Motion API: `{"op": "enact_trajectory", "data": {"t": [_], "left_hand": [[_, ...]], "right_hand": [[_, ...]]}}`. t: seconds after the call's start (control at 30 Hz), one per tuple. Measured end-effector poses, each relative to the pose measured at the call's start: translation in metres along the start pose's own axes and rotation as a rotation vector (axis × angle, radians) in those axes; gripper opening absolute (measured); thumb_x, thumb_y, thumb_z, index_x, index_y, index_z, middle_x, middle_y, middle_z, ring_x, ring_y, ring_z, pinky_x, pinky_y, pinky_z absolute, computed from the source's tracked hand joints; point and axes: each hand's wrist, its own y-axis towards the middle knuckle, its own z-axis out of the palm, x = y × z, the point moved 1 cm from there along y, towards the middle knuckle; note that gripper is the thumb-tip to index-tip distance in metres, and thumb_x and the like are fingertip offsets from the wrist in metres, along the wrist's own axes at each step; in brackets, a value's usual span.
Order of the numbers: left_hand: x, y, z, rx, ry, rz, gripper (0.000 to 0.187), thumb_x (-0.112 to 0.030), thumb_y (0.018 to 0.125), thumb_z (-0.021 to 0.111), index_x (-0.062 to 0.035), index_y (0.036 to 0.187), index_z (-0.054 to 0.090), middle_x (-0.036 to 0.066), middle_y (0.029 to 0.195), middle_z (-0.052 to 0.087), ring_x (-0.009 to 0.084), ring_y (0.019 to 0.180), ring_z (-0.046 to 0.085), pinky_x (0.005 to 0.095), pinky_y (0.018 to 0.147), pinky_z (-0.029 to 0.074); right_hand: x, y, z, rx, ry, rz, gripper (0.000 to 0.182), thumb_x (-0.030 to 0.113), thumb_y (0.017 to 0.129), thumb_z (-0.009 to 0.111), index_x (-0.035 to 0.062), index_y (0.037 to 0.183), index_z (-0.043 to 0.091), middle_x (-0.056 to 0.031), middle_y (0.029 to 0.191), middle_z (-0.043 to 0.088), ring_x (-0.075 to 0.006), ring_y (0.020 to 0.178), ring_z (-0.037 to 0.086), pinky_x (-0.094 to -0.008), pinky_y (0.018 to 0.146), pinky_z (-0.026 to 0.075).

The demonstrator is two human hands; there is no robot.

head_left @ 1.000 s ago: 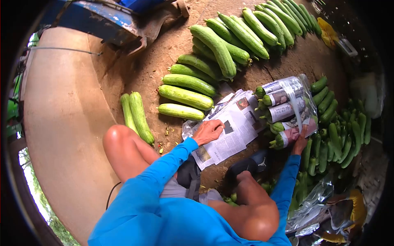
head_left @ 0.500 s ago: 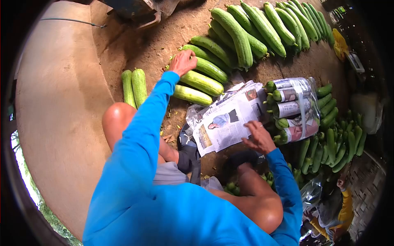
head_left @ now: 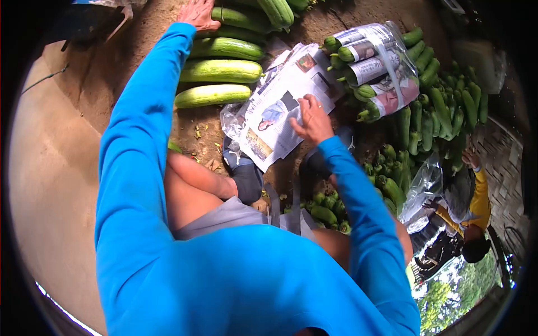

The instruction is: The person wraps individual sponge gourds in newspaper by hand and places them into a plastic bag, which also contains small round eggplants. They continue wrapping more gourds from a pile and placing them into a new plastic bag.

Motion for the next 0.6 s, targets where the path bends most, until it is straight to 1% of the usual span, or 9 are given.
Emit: {"op": "enact_trajectory", "data": {"t": [0.13, 0.17, 0.27, 0.33, 0.4, 0.43, 0.53, 0.57, 0.6], "left_hand": [[-0.004, -0.003, -0.042, 0.243, -0.077, 0.071, 0.074, -0.037, 0.062, 0.071, 0.0022, 0.122, 0.054, 0.027, 0.137, 0.042, 0.0447, 0.125, 0.040, 0.0509, 0.104, 0.036], [0.009, -0.009, -0.033, 0.110, -0.017, 0.181, 0.070, -0.041, 0.062, 0.075, -0.0024, 0.118, 0.058, 0.027, 0.130, 0.048, 0.0434, 0.121, 0.045, 0.0505, 0.100, 0.040], [0.005, -0.012, -0.051, 0.388, -0.116, 0.135, 0.071, -0.043, 0.063, 0.076, -0.0024, 0.118, 0.058, 0.026, 0.123, 0.054, 0.0426, 0.118, 0.048, 0.0484, 0.099, 0.041], [0.000, -0.022, -0.058, 0.293, -0.221, 0.186, 0.067, -0.043, 0.067, 0.075, -0.0015, 0.117, 0.058, 0.025, 0.117, 0.058, 0.0395, 0.113, 0.053, 0.0464, 0.097, 0.043], [-0.004, -0.027, -0.064, 0.200, -0.785, 0.212, 0.065, -0.042, 0.071, 0.074, -0.0008, 0.119, 0.057, 0.023, 0.114, 0.060, 0.0364, 0.109, 0.056, 0.0459, 0.095, 0.044], [-0.004, -0.033, -0.074, 0.213, -0.774, 0.222, 0.065, -0.042, 0.071, 0.074, -0.0008, 0.119, 0.057, 0.023, 0.114, 0.060, 0.0364, 0.109, 0.056, 0.0459, 0.095, 0.044], [0.003, -0.031, -0.106, 0.365, -0.203, 0.068, 0.067, -0.054, 0.077, 0.063, -0.0044, 0.121, 0.057, 0.022, 0.110, 0.064, 0.0394, 0.106, 0.060, 0.0512, 0.089, 0.046], [0.002, -0.040, -0.107, 0.215, -0.231, 0.117, 0.068, -0.061, 0.075, 0.064, -0.0015, 0.110, 0.063, 0.024, 0.093, 0.066, 0.0380, 0.095, 0.065, 0.0456, 0.084, 0.048], [0.000, -0.040, -0.109, 0.385, -0.318, 0.077, 0.072, -0.062, 0.072, 0.067, -0.0039, 0.114, 0.065, 0.022, 0.101, 0.069, 0.0357, 0.095, 0.066, 0.0443, 0.086, 0.050]], "right_hand": [[0.057, -0.030, 0.046, -0.156, 0.125, 0.170, 0.064, 0.028, 0.072, 0.073, 0.0005, 0.123, 0.047, -0.0244, 0.132, 0.040, -0.0443, 0.115, 0.044, -0.0490, 0.093, 0.045], [0.071, -0.042, 0.056, -0.158, 0.152, 0.203, 0.066, 0.030, 0.072, 0.075, 0.0005, 0.124, 0.047, -0.0252, 0.135, 0.037, -0.0456, 0.118, 0.041, -0.0500, 0.095, 0.043], [0.101, -0.076, 0.066, -0.190, 0.236, 0.295, 0.072, 0.035, 0.071, 0.077, 0.0005, 0.126, 0.046, -0.0247, 0.135, 0.035, -0.0458, 0.118, 0.040, -0.0519, 0.095, 0.042], [0.118, -0.089, 0.069, -0.187, 0.275, 0.315, 0.074, 0.039, 0.071, 0.077, 0.0005, 0.126, 0.047, -0.0245, 0.134, 0.037, -0.0451, 0.118, 0.041, -0.0521, 0.095, 0.042], [0.130, -0.091, 0.082, -0.133, 0.371, 0.258, 0.072, 0.038, 0.073, 0.076, 0.0006, 0.127, 0.046, -0.0244, 0.133, 0.038, -0.0445, 0.117, 0.043, -0.0512, 0.094, 0.043], [0.134, -0.093, 0.093, -0.113, 0.412, 0.284, 0.067, 0.037, 0.076, 0.073, 0.0010, 0.126, 0.048, -0.0243, 0.128, 0.044, -0.0434, 0.114, 0.046, -0.0494, 0.094, 0.044], [0.142, -0.089, 0.112, -0.225, 0.493, 0.352, 0.041, 0.025, 0.080, 0.064, 0.0033, 0.113, 0.057, -0.0163, 0.108, 0.060, -0.0376, 0.103, 0.056, -0.0478, 0.088, 0.047], [0.146, -0.092, 0.114, -0.249, 0.509, 0.371, 0.041, 0.025, 0.080, 0.064, 0.0033, 0.113, 0.057, -0.0163, 0.108, 0.060, -0.0376, 0.103, 0.056, -0.0478, 0.088, 0.047], [0.143, -0.092, 0.109, -0.190, 0.427, 0.327, 0.034, 0.021, 0.079, 0.063, 0.0042, 0.108, 0.058, -0.0142, 0.103, 0.060, -0.0360, 0.099, 0.057, -0.0478, 0.083, 0.047]]}}
